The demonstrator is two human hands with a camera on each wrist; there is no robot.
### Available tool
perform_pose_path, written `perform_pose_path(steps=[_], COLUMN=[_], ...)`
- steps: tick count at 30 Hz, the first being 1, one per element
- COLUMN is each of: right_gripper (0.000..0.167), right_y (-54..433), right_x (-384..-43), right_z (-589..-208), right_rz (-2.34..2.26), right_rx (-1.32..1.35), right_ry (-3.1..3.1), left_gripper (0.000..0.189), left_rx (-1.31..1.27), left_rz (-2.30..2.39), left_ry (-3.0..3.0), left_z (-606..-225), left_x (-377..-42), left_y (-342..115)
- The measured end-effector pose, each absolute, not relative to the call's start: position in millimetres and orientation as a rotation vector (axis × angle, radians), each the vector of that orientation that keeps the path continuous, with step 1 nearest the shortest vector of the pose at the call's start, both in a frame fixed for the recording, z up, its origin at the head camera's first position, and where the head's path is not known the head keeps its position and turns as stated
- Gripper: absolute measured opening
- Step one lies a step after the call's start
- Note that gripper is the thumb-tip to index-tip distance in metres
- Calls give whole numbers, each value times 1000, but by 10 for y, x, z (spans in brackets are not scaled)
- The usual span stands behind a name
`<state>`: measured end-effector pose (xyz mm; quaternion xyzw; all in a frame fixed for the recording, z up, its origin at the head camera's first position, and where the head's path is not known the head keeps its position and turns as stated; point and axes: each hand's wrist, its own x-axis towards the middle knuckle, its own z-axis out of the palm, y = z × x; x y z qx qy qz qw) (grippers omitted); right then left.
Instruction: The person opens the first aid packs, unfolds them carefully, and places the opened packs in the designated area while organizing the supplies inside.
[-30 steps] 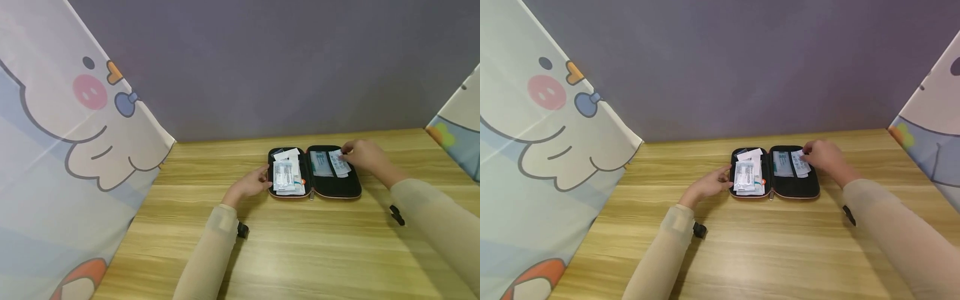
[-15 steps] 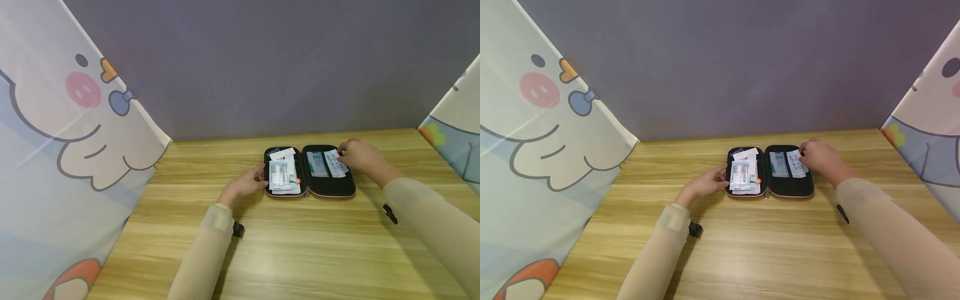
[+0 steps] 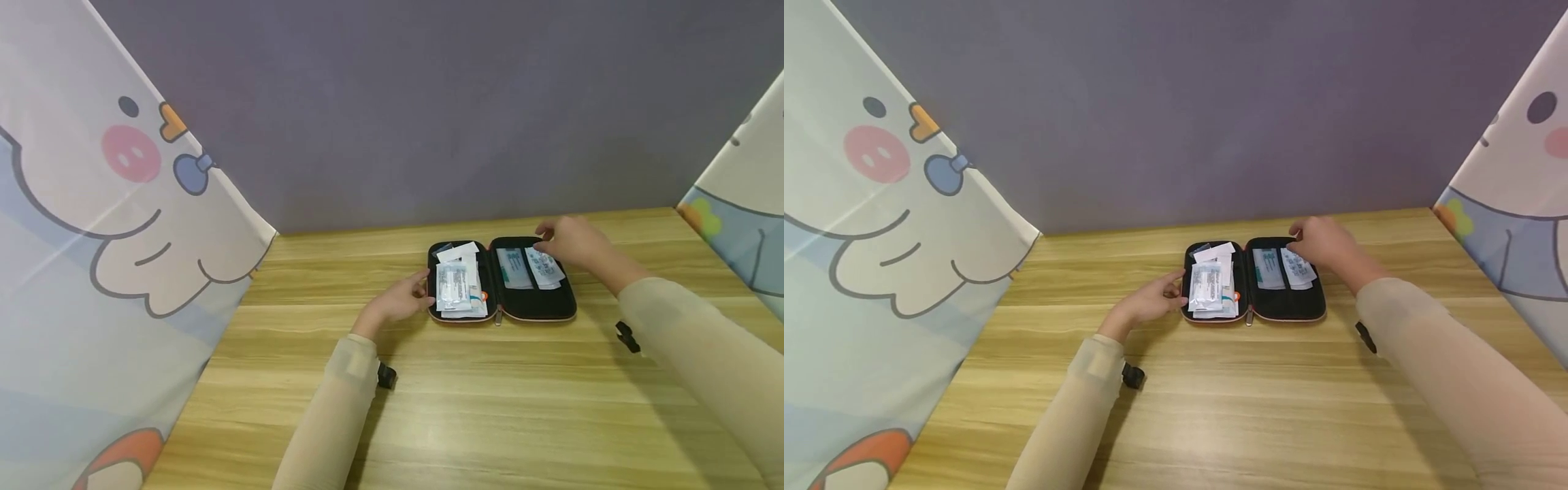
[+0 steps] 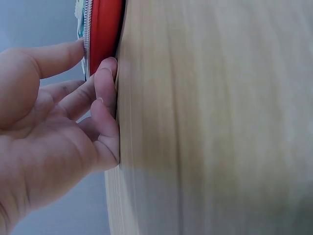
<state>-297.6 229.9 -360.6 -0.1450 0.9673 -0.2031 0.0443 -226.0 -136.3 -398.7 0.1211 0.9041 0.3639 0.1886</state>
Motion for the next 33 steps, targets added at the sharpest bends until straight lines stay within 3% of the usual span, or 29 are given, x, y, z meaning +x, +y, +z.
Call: perform_pose_path(steps=[33], right_gripper=[55], right_y=[1471], right_x=[-2623], right_z=[-3780], right_rz=[-896], right_rx=[-588], right_ry=[2664], left_gripper=[75], left_rx=[338], left_rz=[1033], left_ry=[2531], left_z=[-3997], left_x=[-2262], left_y=[-1339])
